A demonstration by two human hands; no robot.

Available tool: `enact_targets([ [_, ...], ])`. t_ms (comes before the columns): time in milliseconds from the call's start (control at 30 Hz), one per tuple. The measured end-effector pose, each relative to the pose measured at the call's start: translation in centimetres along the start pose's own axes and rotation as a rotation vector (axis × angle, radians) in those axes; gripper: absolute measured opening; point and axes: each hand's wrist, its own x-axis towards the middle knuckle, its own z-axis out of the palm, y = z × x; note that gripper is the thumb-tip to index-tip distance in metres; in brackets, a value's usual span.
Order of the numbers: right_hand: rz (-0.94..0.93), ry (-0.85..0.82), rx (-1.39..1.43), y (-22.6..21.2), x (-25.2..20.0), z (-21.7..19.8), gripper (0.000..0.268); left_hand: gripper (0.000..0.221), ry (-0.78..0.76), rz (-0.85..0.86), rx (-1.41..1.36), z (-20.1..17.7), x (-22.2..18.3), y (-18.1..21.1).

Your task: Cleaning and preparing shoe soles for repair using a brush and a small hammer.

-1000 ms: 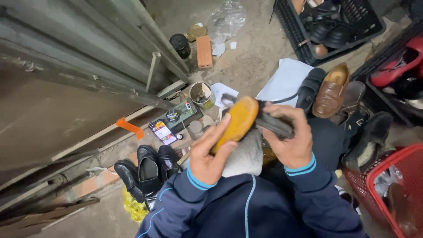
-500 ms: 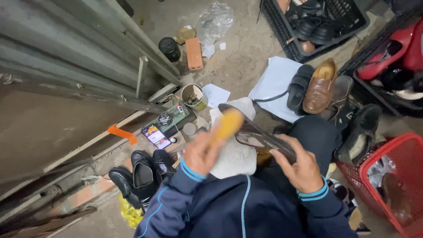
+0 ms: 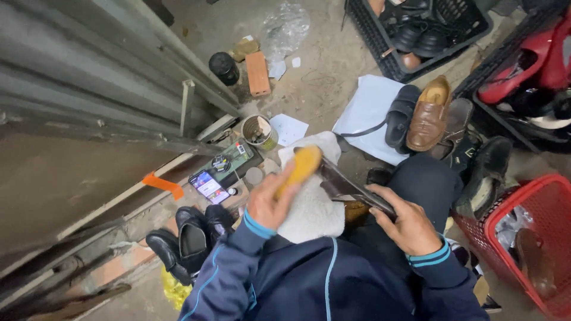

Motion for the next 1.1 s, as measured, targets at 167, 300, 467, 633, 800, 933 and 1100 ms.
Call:
enact_targets([
  [167, -0.008, 0.017, 0.071, 1.6, 0.5, 0.6, 0.049, 0.044, 0.001, -0.088, -0.076, -0.8, 1.8, 1.9],
  [300, 0.025, -0.001, 0.215, 4.6, 1.3, 2.0, 0.053, 0.042, 0.066, -0.233, -0.116, -0.1, 2.4, -1.0],
  [467, 0.082, 0.021, 0.397, 3.6, 2.0, 2.7, 0.050, 0.040, 0.068, -0.408, -0.343, 0.5, 2.7, -3.1],
  [633, 0.076, 0.028, 0.539, 4.8, 4.3, 5.3, 0.054, 0.034, -0.015, -0.515, -0.510, 1.9, 1.5, -6.4],
  [800, 0.498, 0.048, 1.227, -1.2, 4.9, 4.5, 0.064, 0.037, 0.019, -0.737, -0.529, 3.9, -2.3, -4.4],
  [933, 0.346, -0.008, 1.404, -1.6, 6.0, 6.9, 0.037, 0.041, 0.134, -0.695, -0.397, 2.9, 1.2, 0.0],
  [1100, 0.260, 0.094, 1.392, -3.7, 7.0, 6.9, 0.044, 0.045, 0.209, -0.490, -0.375, 3.3, -0.1, 4.8],
])
